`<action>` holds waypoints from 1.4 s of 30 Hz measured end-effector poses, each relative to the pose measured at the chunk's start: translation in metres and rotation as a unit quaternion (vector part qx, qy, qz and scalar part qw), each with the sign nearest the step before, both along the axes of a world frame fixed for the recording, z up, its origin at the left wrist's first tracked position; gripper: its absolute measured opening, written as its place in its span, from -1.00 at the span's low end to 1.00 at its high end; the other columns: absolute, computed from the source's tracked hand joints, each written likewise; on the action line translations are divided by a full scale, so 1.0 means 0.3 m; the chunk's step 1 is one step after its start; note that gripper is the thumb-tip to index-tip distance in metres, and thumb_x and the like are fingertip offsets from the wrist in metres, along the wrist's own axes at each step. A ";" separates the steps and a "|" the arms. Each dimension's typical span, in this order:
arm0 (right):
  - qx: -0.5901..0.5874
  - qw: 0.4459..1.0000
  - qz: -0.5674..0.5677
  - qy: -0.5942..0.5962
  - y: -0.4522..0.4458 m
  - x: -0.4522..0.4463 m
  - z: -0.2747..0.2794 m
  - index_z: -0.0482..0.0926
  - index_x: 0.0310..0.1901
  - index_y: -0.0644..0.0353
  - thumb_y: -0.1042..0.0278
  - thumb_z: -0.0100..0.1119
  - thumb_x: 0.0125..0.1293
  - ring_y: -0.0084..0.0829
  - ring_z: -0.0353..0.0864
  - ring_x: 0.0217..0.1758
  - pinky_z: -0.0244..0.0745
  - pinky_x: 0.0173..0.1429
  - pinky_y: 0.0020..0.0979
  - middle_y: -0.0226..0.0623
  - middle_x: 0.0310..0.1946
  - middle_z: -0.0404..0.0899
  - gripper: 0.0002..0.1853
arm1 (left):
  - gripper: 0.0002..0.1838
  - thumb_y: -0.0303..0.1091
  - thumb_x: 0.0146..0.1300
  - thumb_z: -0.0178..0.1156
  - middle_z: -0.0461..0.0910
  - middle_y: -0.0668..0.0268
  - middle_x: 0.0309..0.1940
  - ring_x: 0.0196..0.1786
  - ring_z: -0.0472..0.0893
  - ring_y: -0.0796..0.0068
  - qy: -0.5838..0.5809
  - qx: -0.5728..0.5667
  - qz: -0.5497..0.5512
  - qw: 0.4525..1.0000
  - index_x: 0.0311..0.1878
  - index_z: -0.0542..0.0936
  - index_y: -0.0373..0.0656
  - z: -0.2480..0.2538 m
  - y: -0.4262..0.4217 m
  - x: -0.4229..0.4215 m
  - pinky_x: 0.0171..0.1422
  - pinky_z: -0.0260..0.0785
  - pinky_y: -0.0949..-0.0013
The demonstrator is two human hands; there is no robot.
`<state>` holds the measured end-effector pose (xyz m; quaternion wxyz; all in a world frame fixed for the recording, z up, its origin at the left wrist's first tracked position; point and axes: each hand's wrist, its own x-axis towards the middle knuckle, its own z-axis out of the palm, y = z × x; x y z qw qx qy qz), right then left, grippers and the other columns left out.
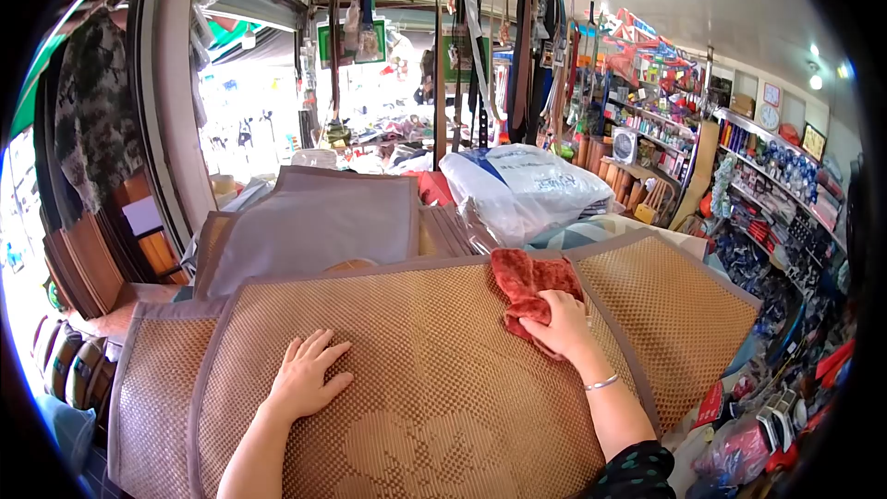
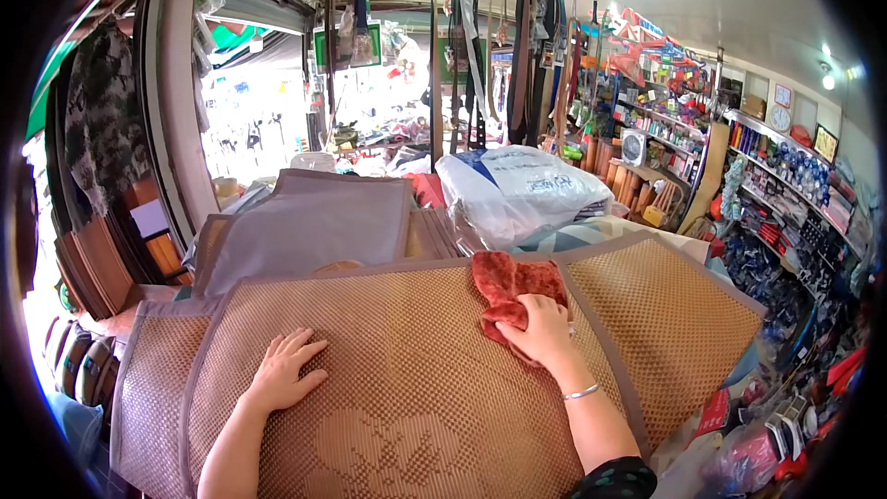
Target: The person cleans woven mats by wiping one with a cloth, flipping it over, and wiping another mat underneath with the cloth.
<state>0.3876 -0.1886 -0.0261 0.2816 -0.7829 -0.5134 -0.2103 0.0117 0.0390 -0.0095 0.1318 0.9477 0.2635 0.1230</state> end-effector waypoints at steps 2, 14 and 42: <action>-0.029 0.996 0.080 -0.010 0.006 -0.078 0.022 0.56 0.02 0.16 -0.10 0.41 0.07 -0.05 0.55 0.10 0.36 0.17 0.00 -0.11 -0.04 0.61 -0.41 | -0.34 0.13 0.37 0.12 0.21 0.09 0.53 0.62 0.06 0.13 0.006 0.002 -0.002 1.000 0.44 0.40 0.04 0.008 -0.004 -0.002 0.68 -0.23 -0.06; -0.112 0.928 0.349 0.057 0.039 -0.335 0.060 0.56 0.10 0.19 -0.13 0.39 0.11 -0.08 0.45 0.31 0.29 0.41 -0.05 -0.07 0.16 0.51 -0.36 | -0.35 0.08 0.34 0.14 0.23 0.07 0.51 0.60 0.09 0.09 -0.014 0.006 0.002 1.000 0.42 0.42 0.01 0.003 -0.008 -0.002 0.68 -0.22 -0.07; -0.048 0.997 0.043 -0.042 0.013 -0.062 0.069 0.59 -0.18 0.27 -0.09 0.42 0.02 -0.08 0.54 0.10 0.38 0.24 -0.11 -0.02 -0.03 0.59 -0.45 | -0.35 0.10 0.36 0.13 0.24 0.06 0.50 0.60 0.09 0.08 -0.012 0.013 -0.008 1.000 0.43 0.41 0.00 0.000 -0.001 -0.007 0.67 -0.21 -0.06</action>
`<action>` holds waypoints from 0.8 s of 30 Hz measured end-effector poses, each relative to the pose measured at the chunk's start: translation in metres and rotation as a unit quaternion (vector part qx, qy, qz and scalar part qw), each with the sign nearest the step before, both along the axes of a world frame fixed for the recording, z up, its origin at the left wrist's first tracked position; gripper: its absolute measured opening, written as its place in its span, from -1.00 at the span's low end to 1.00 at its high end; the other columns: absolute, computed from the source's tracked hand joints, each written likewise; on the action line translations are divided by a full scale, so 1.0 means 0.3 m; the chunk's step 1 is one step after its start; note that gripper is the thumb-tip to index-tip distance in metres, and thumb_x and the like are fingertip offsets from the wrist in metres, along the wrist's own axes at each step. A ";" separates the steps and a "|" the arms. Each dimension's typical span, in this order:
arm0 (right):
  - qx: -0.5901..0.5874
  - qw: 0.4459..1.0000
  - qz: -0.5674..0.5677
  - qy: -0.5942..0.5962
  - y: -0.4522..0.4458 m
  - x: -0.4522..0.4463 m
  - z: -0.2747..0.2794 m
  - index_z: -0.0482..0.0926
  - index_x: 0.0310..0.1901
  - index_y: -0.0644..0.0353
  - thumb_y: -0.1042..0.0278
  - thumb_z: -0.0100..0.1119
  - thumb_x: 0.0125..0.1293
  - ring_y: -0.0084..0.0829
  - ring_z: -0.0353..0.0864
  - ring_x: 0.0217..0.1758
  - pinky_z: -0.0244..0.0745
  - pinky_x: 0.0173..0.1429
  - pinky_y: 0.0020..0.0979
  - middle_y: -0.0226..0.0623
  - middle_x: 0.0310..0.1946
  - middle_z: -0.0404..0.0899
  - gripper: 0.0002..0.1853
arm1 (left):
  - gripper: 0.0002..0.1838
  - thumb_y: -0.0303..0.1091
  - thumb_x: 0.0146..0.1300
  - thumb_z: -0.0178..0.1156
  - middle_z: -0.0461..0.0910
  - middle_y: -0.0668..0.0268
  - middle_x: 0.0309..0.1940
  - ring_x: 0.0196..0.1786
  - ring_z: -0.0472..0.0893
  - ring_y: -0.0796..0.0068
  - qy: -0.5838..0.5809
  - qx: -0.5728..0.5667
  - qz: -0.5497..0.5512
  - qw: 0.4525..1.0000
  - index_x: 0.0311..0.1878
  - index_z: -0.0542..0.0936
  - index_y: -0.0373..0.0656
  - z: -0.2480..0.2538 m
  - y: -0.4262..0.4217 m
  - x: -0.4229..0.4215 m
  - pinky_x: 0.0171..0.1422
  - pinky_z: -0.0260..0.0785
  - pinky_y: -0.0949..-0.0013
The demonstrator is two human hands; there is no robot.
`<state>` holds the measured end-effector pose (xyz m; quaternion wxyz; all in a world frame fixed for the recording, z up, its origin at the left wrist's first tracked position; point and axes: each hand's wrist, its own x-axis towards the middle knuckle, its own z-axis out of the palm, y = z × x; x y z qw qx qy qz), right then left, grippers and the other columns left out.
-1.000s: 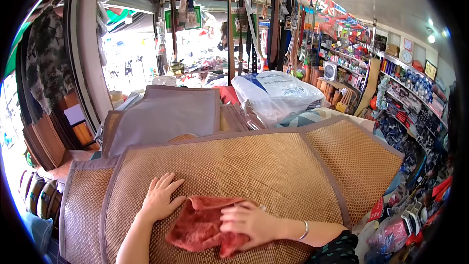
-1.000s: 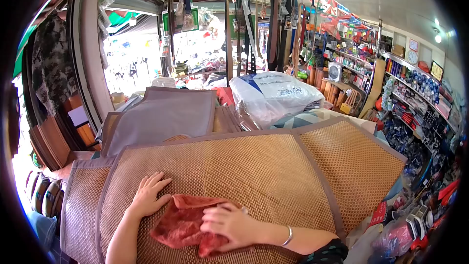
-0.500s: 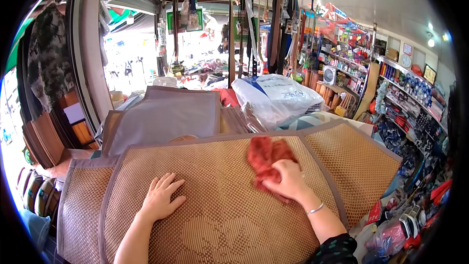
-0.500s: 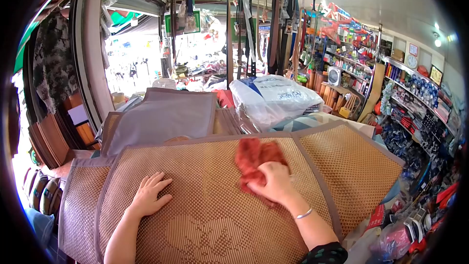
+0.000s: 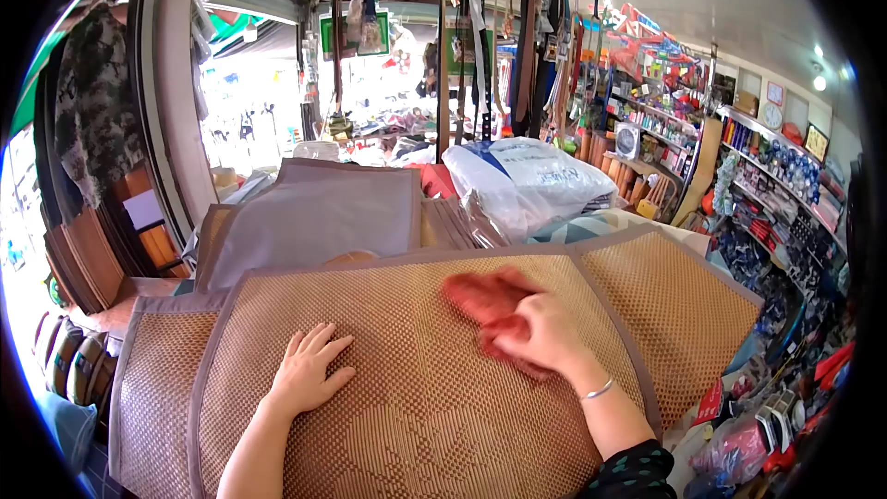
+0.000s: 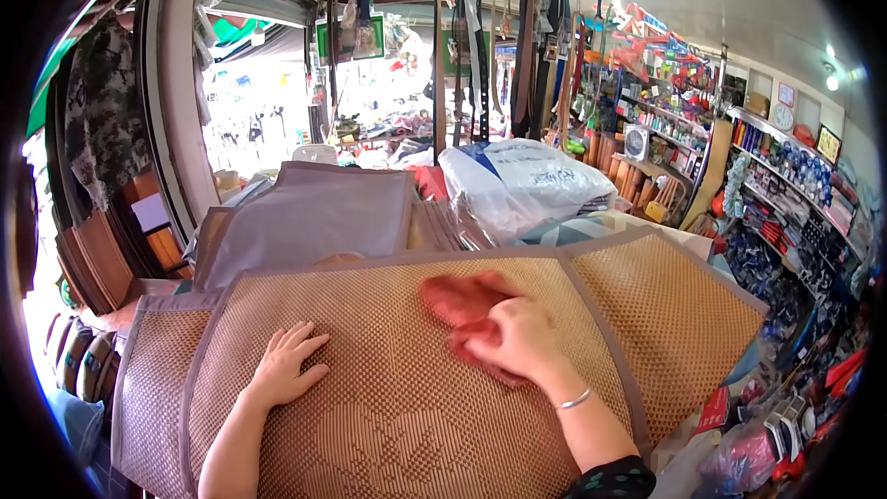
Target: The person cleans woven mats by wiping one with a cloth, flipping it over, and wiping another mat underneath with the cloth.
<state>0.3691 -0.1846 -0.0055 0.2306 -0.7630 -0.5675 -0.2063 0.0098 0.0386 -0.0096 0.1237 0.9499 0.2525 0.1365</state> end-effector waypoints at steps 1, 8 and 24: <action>0.062 0.997 -0.024 -0.049 -0.012 0.069 -0.033 0.59 -0.18 0.29 -0.10 0.42 0.03 -0.03 0.52 0.12 0.35 0.26 -0.05 -0.01 -0.02 0.59 -0.44 | -0.35 0.10 0.36 0.12 0.23 0.06 0.51 0.60 0.09 0.08 0.002 -0.001 0.001 1.000 0.43 0.41 0.00 0.002 -0.002 0.001 0.68 -0.22 -0.06; -0.078 0.982 0.118 0.125 -0.030 -0.067 0.026 0.50 -0.27 0.26 -0.16 0.40 0.05 0.03 0.55 0.01 0.36 0.19 -0.02 -0.02 -0.12 0.56 -0.43 | -0.34 0.12 0.36 0.12 0.22 0.06 0.52 0.61 0.08 0.10 0.009 -0.007 0.006 1.000 0.43 0.41 0.00 0.007 -0.004 0.004 0.68 -0.23 -0.06; 0.057 0.984 0.110 0.126 0.026 0.018 -0.047 0.62 0.12 0.17 -0.04 0.42 0.07 -0.08 0.63 0.11 0.38 0.33 -0.11 -0.07 0.02 0.66 -0.38 | -0.35 0.11 0.36 0.12 0.21 0.08 0.52 0.61 0.07 0.10 0.007 -0.008 0.006 1.000 0.44 0.40 0.02 0.002 -0.003 0.001 0.68 -0.22 -0.05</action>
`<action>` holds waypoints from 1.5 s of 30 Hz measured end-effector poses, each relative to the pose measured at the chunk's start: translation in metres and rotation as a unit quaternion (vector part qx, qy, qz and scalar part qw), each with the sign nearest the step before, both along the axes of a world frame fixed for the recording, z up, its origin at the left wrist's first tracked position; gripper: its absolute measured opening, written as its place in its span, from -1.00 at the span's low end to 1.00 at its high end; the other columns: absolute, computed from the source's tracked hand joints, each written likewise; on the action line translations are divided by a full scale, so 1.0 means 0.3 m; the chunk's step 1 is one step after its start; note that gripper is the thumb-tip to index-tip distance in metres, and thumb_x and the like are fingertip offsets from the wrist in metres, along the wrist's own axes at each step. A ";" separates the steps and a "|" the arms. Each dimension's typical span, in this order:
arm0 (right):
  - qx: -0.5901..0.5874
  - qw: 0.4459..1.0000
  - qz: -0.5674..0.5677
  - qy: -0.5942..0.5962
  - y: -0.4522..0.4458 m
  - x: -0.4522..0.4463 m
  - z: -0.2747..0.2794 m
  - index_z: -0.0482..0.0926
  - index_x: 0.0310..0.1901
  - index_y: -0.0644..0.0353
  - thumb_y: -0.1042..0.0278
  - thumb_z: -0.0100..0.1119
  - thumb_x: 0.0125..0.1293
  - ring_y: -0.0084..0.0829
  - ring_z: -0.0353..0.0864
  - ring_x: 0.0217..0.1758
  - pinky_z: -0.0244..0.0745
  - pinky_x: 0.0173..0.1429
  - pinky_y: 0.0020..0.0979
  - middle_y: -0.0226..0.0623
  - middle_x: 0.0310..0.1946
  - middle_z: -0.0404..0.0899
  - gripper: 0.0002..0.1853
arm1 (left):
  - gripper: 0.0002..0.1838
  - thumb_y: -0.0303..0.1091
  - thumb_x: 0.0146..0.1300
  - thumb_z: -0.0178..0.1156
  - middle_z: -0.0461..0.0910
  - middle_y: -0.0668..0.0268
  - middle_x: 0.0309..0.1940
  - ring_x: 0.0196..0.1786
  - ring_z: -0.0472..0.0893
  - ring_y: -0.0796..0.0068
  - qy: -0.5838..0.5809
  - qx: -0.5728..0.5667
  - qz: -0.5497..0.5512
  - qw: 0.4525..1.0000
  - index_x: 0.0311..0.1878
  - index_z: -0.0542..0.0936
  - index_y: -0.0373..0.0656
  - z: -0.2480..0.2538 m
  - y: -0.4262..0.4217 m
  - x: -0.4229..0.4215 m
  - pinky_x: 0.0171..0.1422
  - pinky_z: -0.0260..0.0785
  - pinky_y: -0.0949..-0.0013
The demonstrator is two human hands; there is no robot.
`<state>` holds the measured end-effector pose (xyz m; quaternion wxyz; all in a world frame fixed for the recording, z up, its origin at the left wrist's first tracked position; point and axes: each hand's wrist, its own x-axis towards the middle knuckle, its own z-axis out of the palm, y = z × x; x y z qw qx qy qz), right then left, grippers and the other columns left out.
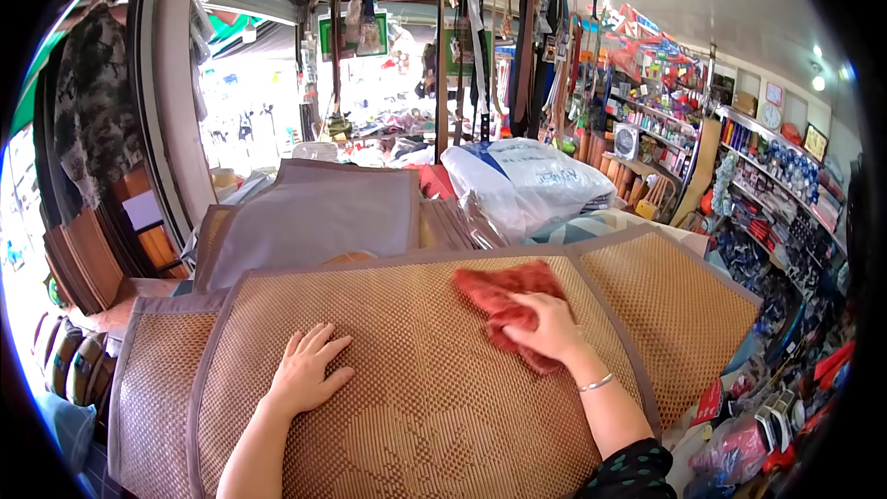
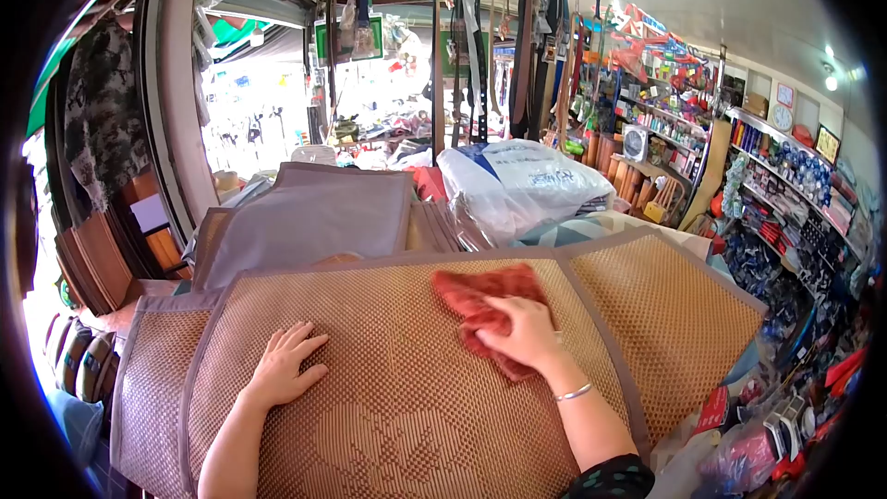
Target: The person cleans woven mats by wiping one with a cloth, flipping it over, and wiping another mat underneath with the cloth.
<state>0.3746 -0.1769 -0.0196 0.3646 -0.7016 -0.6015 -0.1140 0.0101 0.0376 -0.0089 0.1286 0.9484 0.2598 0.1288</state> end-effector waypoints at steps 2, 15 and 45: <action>-0.031 0.996 -0.085 0.024 -0.035 0.058 -0.008 0.65 0.09 0.12 -0.04 0.44 0.05 -0.09 0.62 0.11 0.40 0.27 -0.09 -0.09 -0.01 0.66 -0.40 | -0.35 0.11 0.36 0.12 0.21 0.08 0.52 0.61 0.07 0.10 -0.002 0.000 -0.002 1.000 0.44 0.40 0.02 0.002 0.000 0.001 0.68 -0.23 -0.05; -0.157 0.882 0.438 -0.072 -0.041 -0.461 0.007 0.54 0.24 -0.09 -0.21 0.37 0.13 -0.17 0.27 0.51 -0.09 0.56 0.15 -0.23 0.25 0.46 -0.33 | -0.35 0.09 0.33 0.16 0.24 0.07 0.50 0.60 0.09 0.08 -0.011 0.000 -0.005 1.000 0.41 0.43 -0.01 0.002 -0.002 0.002 0.67 -0.20 -0.06; -0.071 0.996 0.038 -0.029 0.003 -0.074 0.009 0.61 0.12 0.16 -0.13 0.44 0.03 -0.01 0.47 0.33 0.31 0.43 -0.04 -0.01 0.19 0.55 -0.32 | -0.35 0.11 0.36 0.12 0.23 0.06 0.51 0.61 0.09 0.09 -0.009 0.004 -0.004 1.000 0.43 0.41 0.01 0.000 -0.004 0.000 0.67 -0.22 -0.07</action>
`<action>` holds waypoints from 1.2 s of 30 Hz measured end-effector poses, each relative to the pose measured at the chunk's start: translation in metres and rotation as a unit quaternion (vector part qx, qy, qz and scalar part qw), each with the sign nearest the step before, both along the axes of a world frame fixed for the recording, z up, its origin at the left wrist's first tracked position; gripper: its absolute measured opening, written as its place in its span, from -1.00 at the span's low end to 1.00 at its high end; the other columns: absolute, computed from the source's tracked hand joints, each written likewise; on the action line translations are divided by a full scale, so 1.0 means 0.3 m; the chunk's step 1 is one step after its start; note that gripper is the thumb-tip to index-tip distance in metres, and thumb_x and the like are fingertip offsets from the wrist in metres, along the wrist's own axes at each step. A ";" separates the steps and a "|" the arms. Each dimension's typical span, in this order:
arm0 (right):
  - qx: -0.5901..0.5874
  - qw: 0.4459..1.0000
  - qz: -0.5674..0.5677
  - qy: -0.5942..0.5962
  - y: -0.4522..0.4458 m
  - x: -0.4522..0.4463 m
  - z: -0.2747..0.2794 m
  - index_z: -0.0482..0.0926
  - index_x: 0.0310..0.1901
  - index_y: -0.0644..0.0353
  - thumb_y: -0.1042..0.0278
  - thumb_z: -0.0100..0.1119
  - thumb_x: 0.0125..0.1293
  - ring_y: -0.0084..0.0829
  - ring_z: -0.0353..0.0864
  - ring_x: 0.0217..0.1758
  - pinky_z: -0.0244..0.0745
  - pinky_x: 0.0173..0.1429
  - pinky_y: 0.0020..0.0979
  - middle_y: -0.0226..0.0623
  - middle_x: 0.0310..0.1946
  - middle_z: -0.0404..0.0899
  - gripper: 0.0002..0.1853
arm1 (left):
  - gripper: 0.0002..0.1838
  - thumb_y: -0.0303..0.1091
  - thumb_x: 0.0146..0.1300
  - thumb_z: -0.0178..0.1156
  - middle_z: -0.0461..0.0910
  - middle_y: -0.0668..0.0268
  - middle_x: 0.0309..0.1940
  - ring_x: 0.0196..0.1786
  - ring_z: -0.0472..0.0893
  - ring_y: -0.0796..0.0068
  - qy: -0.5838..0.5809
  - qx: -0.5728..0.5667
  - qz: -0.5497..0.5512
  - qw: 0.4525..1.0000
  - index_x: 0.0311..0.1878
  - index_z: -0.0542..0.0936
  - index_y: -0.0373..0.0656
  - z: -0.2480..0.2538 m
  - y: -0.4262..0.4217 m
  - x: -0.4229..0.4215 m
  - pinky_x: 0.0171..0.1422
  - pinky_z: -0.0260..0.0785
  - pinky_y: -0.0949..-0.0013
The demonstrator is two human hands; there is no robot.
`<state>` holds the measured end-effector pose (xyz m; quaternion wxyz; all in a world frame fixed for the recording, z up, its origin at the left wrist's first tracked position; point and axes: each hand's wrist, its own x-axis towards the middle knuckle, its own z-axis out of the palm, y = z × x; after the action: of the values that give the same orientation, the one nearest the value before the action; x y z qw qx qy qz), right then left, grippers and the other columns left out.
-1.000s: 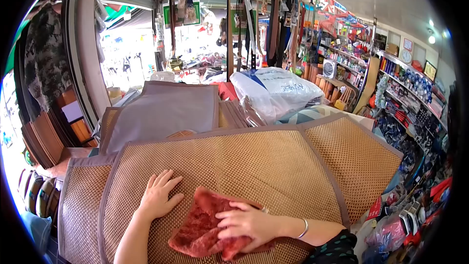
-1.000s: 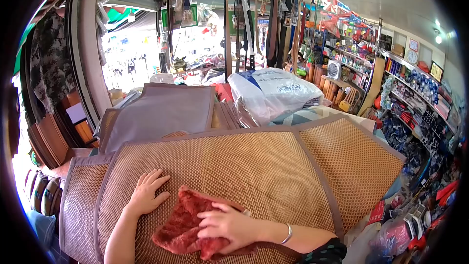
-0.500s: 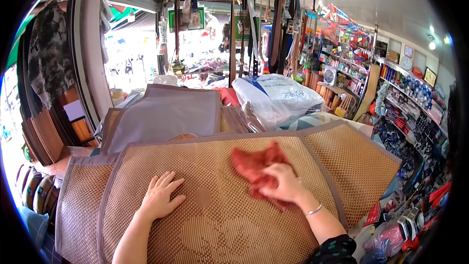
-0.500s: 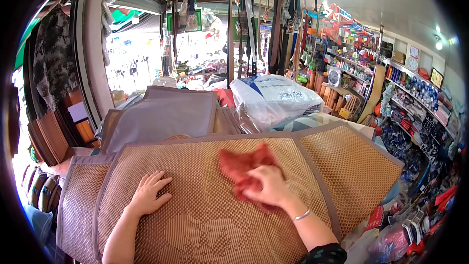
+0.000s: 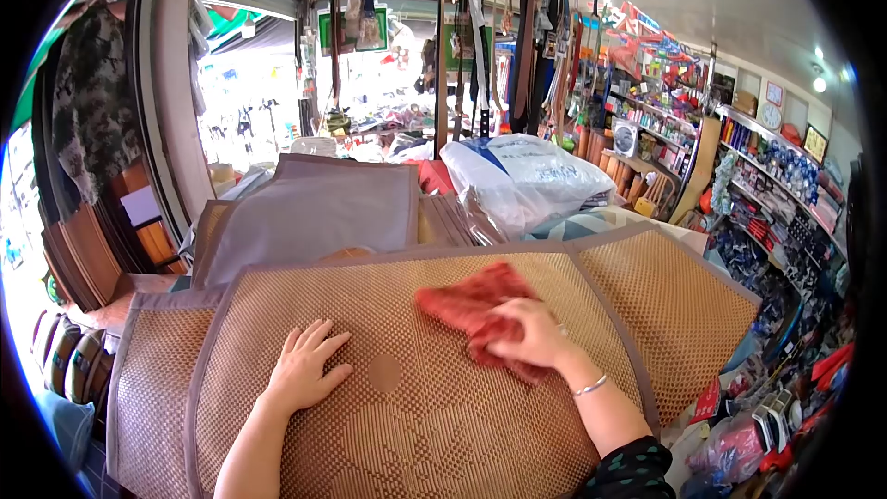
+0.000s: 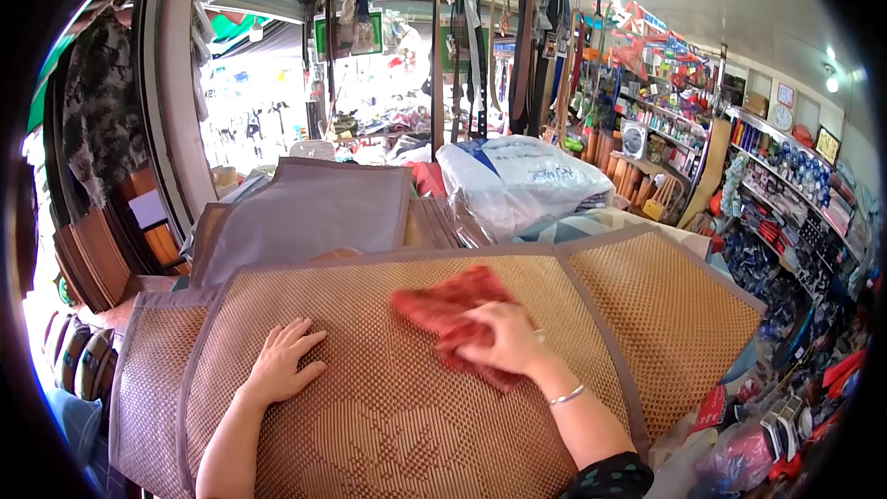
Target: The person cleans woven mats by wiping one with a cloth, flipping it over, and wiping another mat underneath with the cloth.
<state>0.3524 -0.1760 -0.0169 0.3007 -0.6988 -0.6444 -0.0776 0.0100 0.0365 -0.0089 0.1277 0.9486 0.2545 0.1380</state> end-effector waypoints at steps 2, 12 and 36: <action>0.023 0.995 -0.057 0.072 -0.007 0.130 -0.039 0.63 0.08 0.20 -0.14 0.46 0.01 -0.07 0.52 0.26 0.31 0.40 -0.11 -0.04 0.12 0.60 -0.32 | -0.35 0.11 0.36 0.12 0.23 0.06 0.51 0.61 0.08 0.09 0.002 -0.003 0.002 1.000 0.43 0.41 0.01 0.001 0.001 0.000 0.68 -0.22 -0.07; -0.053 0.964 0.256 -0.045 -0.037 -0.272 -0.010 0.49 0.27 0.08 -0.25 0.34 0.12 -0.09 0.32 0.43 0.06 0.50 0.13 -0.09 0.22 0.43 -0.23 | -0.36 0.07 0.34 0.15 0.23 0.07 0.51 0.61 0.09 0.08 0.003 -0.009 0.001 1.000 0.42 0.43 0.00 0.002 0.001 0.005 0.68 -0.23 -0.06; -0.048 0.974 0.219 -0.042 -0.040 -0.263 -0.017 0.47 0.29 0.07 -0.25 0.35 0.12 -0.06 0.30 0.44 0.05 0.51 0.11 -0.09 0.26 0.40 -0.22 | -0.36 0.05 0.33 0.16 0.22 0.08 0.52 0.62 0.07 0.09 0.003 -0.017 0.003 1.000 0.43 0.42 0.03 0.007 -0.003 0.006 0.68 -0.24 -0.05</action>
<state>0.2734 -0.1881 -0.0219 0.2492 -0.5502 -0.7970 -0.0082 0.0117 0.0356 -0.0068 0.1430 0.9459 0.2602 0.1308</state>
